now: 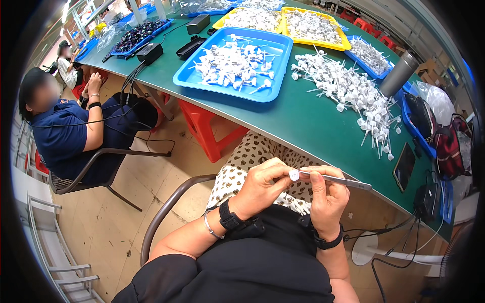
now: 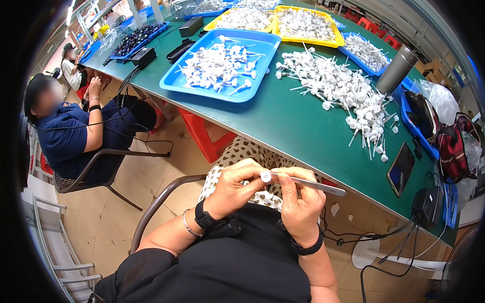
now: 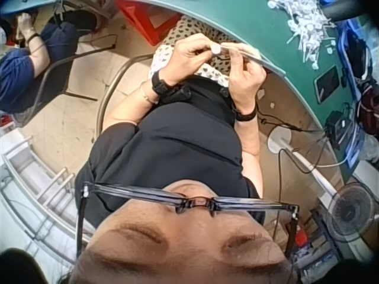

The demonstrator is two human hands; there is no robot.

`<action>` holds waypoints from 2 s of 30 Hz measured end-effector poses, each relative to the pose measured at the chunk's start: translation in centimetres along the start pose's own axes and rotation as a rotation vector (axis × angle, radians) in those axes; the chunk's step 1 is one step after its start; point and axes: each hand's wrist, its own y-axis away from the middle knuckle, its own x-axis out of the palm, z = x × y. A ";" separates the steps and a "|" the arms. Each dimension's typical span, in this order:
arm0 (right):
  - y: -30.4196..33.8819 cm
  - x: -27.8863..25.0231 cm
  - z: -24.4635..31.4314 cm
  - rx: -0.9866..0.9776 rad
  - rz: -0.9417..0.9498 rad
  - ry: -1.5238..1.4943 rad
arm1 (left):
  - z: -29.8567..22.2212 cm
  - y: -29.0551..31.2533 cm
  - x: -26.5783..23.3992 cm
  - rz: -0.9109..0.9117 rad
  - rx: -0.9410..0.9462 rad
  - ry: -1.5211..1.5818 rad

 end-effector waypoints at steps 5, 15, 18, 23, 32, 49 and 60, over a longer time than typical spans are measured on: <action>0.1 0.1 -0.1 -0.048 -0.008 0.098 | 0.1 0.1 0.1 -0.006 0.000 -0.012; -0.7 -0.7 0.9 -0.143 0.117 0.315 | 0.4 0.1 0.1 -0.001 0.052 -0.026; -0.6 -0.5 0.8 0.006 0.067 0.059 | 0.3 -0.1 0.0 0.022 -0.022 0.055; -0.3 -0.5 0.4 0.015 0.058 0.006 | 0.2 -0.2 -0.1 0.048 -0.046 0.071; -0.2 -0.6 -0.1 -0.022 0.084 0.078 | -0.1 -0.1 -0.3 0.063 -0.023 0.044; -0.3 -0.3 0.0 -0.001 0.046 0.058 | -0.2 -0.2 -0.5 0.071 -0.005 -0.002; -0.3 0.0 0.2 -0.018 0.013 0.059 | 0.1 -0.1 -0.1 0.040 -0.005 0.011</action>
